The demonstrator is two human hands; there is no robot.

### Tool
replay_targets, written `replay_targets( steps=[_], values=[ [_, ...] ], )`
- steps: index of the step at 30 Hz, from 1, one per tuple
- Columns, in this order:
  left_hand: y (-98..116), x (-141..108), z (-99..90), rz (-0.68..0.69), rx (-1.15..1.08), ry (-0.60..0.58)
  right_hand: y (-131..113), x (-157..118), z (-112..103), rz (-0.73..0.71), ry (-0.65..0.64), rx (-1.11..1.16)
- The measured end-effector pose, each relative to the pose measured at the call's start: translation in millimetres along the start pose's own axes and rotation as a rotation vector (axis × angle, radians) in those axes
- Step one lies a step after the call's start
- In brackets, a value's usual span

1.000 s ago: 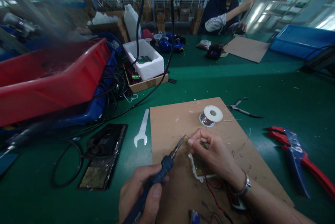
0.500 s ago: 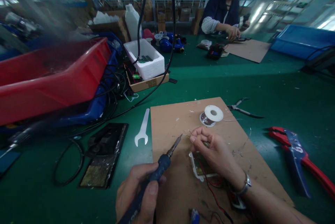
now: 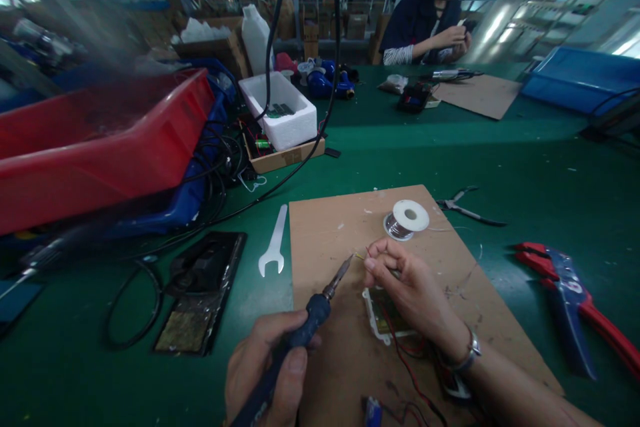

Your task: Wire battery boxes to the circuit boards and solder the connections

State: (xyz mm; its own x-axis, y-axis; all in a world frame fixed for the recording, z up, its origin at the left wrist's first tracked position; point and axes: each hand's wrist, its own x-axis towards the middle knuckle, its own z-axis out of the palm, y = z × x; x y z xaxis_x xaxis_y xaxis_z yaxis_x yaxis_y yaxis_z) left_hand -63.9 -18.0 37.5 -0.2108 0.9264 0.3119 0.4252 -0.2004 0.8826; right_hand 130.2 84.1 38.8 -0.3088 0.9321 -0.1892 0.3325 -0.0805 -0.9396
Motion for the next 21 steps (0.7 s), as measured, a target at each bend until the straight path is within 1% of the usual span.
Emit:
replay_targets(
  steps=[21],
  values=[
    [1.1,2.1,-2.3,0.012,0.044,-0.076,-0.5,-1.4,1.1,-0.006,0.003,0.073]
  ],
)
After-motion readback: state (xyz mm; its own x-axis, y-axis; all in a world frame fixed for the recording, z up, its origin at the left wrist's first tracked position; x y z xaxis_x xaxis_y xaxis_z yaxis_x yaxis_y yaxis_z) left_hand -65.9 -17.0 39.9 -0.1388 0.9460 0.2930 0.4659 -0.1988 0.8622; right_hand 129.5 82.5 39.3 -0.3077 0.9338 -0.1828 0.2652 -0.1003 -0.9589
